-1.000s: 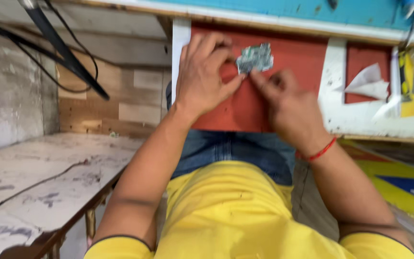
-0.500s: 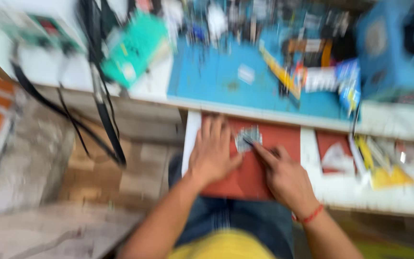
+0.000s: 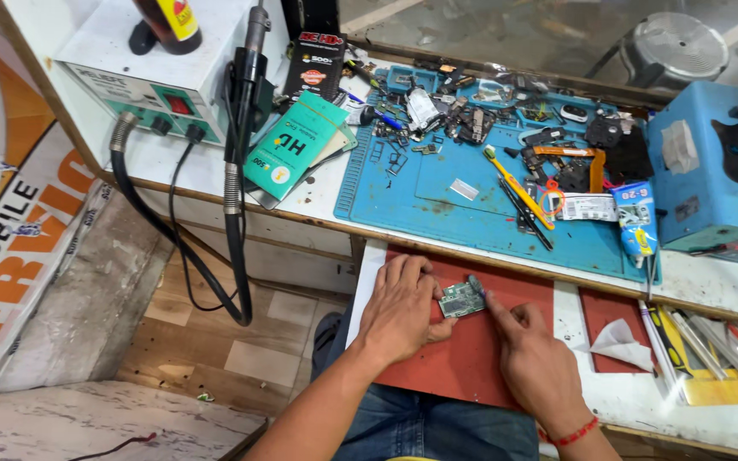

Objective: The person uses a small brush to clean a circuit board placed on a red mat. They repeatedly brush the surface and edges of the board, occasionally repositioning it with their left hand.

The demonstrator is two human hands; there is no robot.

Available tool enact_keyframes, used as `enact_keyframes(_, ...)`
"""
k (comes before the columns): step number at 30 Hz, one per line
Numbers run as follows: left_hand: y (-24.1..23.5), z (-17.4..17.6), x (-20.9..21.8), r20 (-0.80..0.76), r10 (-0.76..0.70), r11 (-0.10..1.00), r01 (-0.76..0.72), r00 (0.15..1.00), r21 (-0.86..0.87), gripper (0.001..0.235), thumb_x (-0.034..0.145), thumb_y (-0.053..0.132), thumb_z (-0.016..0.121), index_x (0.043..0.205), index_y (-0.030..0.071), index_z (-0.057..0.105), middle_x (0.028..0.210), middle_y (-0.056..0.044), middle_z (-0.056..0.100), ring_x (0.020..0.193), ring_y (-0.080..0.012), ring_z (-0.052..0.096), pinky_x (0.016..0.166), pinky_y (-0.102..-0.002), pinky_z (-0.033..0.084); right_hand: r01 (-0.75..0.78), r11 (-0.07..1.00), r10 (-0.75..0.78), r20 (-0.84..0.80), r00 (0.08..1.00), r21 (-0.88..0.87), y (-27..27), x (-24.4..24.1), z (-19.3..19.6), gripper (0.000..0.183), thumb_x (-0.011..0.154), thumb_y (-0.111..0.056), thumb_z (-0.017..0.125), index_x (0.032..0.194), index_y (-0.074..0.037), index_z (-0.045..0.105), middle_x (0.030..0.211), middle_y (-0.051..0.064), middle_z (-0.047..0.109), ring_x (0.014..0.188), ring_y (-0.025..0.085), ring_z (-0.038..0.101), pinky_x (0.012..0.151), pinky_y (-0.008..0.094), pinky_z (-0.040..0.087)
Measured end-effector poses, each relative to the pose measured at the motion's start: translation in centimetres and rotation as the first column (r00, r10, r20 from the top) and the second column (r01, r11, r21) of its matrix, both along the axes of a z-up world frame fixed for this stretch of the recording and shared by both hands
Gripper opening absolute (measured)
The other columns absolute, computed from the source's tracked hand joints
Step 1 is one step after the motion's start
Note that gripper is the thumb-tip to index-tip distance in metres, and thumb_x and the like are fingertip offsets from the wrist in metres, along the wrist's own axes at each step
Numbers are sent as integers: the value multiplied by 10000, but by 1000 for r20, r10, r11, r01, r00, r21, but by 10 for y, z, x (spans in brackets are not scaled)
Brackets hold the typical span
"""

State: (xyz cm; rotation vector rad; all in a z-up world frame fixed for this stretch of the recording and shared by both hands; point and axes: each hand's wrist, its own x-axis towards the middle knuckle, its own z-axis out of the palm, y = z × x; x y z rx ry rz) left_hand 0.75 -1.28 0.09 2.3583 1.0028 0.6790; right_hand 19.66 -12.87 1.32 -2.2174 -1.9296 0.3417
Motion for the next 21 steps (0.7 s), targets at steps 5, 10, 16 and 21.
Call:
enact_keyframes(5, 4, -9, 2, -6, 2, 1000, -2, 1000, -20, 427, 672, 339, 870, 933, 65, 670, 1230, -125, 553, 1241, -334, 463, 1077, -492, 332, -68, 998, 67, -126, 990, -6, 5, 2, -1, 574, 899, -109, 548, 1455, -249, 555, 1025, 79, 652, 710, 346, 694, 600, 461, 559)
enact_keyframes(10, 6, -8, 3, -2, 8, 1000, -8, 1000, -26, 453, 645, 333, 875, 952, 68, 675, 1256, -124, 555, 1241, -340, 461, 1068, -491, 342, -168, 985, 161, -157, 974, -28, 7, 4, 8, 611, 853, -55, 541, 1437, -232, 558, 1064, 108, 655, 749, 360, 689, 650, 469, 554)
enact_keyframes(16, 12, -4, 6, 16, 5, 1000, -5, 1000, -4, 431, 647, 324, 881, 930, 70, 678, 1250, -125, 554, 1243, -343, 466, 1059, -490, 353, -55, 996, 50, -72, 996, -70, 9, 4, 4, 738, 811, -4, 531, 1497, -276, 561, 1082, 121, 642, 720, 369, 675, 631, 473, 557)
enact_keyframes(21, 1, -11, 2, 13, 14, 1000, -13, 1000, -23, 417, 654, 314, 879, 927, 75, 674, 1240, -112, 562, 1238, -326, 476, 1066, -475, 362, -47, 998, 52, -133, 990, 45, -5, -2, -5, 636, 814, -9, 567, 1423, -194, 559, 1090, 151, 633, 701, 380, 674, 608, 472, 556)
